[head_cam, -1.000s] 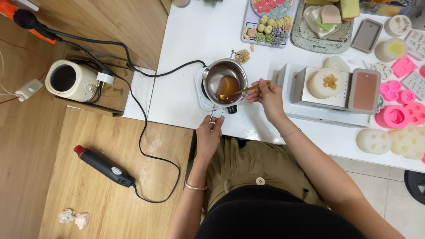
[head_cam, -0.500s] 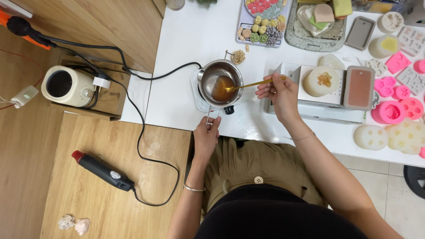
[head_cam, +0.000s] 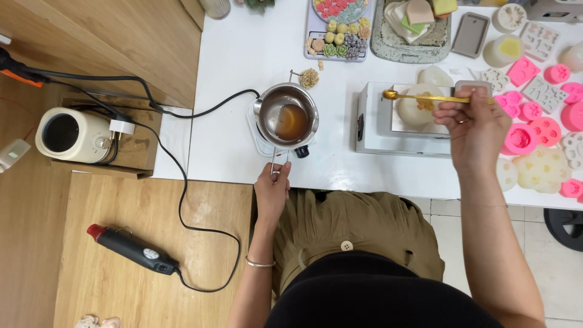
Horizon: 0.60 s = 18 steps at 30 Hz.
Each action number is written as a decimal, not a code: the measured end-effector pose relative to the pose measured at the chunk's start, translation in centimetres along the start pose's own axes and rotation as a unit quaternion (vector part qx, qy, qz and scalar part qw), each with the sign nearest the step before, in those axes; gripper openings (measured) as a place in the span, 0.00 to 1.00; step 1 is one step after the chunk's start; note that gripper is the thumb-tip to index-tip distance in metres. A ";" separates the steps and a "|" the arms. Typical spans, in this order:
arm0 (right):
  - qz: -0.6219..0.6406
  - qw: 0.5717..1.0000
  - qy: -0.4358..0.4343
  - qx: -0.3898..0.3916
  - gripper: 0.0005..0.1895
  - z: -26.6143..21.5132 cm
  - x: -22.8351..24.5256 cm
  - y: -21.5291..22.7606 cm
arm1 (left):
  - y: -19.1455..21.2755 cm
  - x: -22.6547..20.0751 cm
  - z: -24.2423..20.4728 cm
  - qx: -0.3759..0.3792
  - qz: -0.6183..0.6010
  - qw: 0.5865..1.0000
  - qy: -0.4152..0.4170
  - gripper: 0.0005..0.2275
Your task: The person is preparing candle components by inspecting wax flower decorations and adding them to a larger candle mold.
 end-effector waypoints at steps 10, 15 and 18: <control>-0.064 0.992 0.080 -0.076 0.16 -0.7 1.8 6.1 | 0.0 -0.4 -0.2 -0.003 0.013 1.000 0.014 0.13; -0.193 0.967 0.152 -0.068 0.16 -1.6 2.7 4.3 | -0.1 -0.3 -0.1 -0.002 0.012 1.000 0.024 0.13; -0.244 0.951 0.183 -0.052 0.16 -2.2 3.2 2.7 | -0.1 -0.2 -0.1 -0.004 0.014 0.999 0.028 0.13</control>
Point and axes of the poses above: each hand's wrist, its own z-axis towards the middle knuckle, its own y-axis out of the back of the hand, x = y × z, the point moved 8 cm from there along z, towards the middle knuckle, and after that the axes turned 4 degrees about -z, right-handed, at the moved point
